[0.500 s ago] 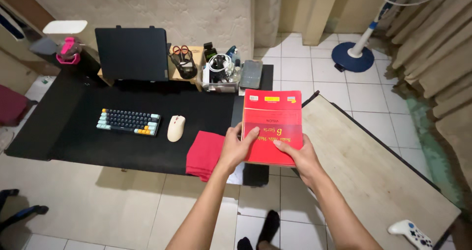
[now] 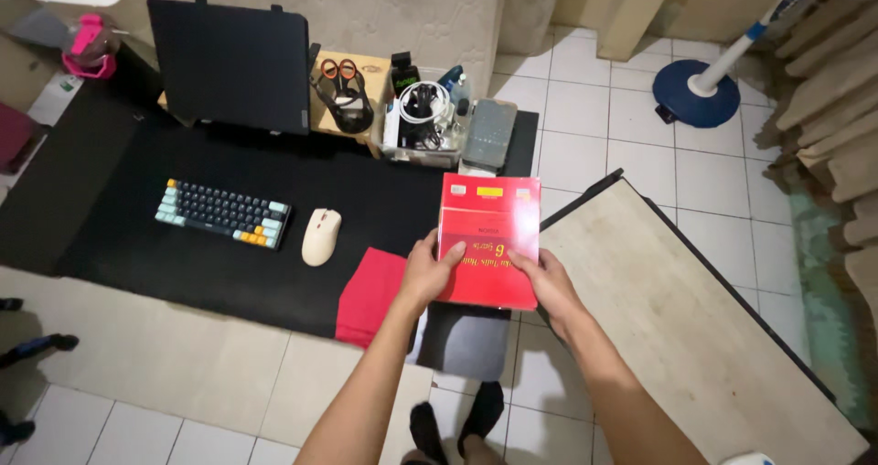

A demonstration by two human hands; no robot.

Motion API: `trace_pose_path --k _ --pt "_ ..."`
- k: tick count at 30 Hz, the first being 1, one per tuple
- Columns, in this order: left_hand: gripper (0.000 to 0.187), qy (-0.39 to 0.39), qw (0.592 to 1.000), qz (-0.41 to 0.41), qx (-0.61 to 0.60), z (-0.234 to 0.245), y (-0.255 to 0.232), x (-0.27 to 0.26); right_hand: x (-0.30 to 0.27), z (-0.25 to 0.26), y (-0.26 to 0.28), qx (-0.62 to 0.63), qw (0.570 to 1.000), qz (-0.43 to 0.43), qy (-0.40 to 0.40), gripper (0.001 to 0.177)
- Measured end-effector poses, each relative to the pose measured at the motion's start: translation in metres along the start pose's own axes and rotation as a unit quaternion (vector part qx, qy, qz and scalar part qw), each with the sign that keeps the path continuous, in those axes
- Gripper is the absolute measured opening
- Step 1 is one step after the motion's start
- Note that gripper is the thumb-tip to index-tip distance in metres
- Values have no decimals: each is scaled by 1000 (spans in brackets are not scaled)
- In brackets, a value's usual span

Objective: The person picks up and wipes several items including a small white appliance, a water bottle, a gray triangular case, a cup, a box, a controller, and a red cloth, then wipes down the armrests of a chair.

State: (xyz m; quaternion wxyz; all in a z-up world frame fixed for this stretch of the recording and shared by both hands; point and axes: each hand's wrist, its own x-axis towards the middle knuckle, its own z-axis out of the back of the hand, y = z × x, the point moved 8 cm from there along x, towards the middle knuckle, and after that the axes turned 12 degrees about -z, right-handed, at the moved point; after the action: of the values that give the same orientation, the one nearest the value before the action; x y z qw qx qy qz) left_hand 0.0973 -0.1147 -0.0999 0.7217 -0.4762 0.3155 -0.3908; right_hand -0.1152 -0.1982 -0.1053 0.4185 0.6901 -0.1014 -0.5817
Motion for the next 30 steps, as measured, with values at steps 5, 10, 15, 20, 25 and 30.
trace_pose_path --k 5,10,15,20,25,30 --pt "69 10 999 21 47 -3 36 30 38 -11 0 -11 1000 -18 7 64" --pt "73 37 993 30 111 -7 66 55 65 -18 -2 -73 996 -33 -27 61" --pt "71 82 987 31 134 -17 81 72 89 -15 -8 -64 996 -27 -61 62" --pt "78 73 984 -26 159 -22 76 85 108 -10 -12 -126 987 0 -100 63" --pt "78 99 964 -36 244 -23 55 86 110 -5 -18 -130 980 1 -149 66" --pt "66 87 973 -14 214 -13 39 80 103 -3 -18 -145 963 29 -225 77"
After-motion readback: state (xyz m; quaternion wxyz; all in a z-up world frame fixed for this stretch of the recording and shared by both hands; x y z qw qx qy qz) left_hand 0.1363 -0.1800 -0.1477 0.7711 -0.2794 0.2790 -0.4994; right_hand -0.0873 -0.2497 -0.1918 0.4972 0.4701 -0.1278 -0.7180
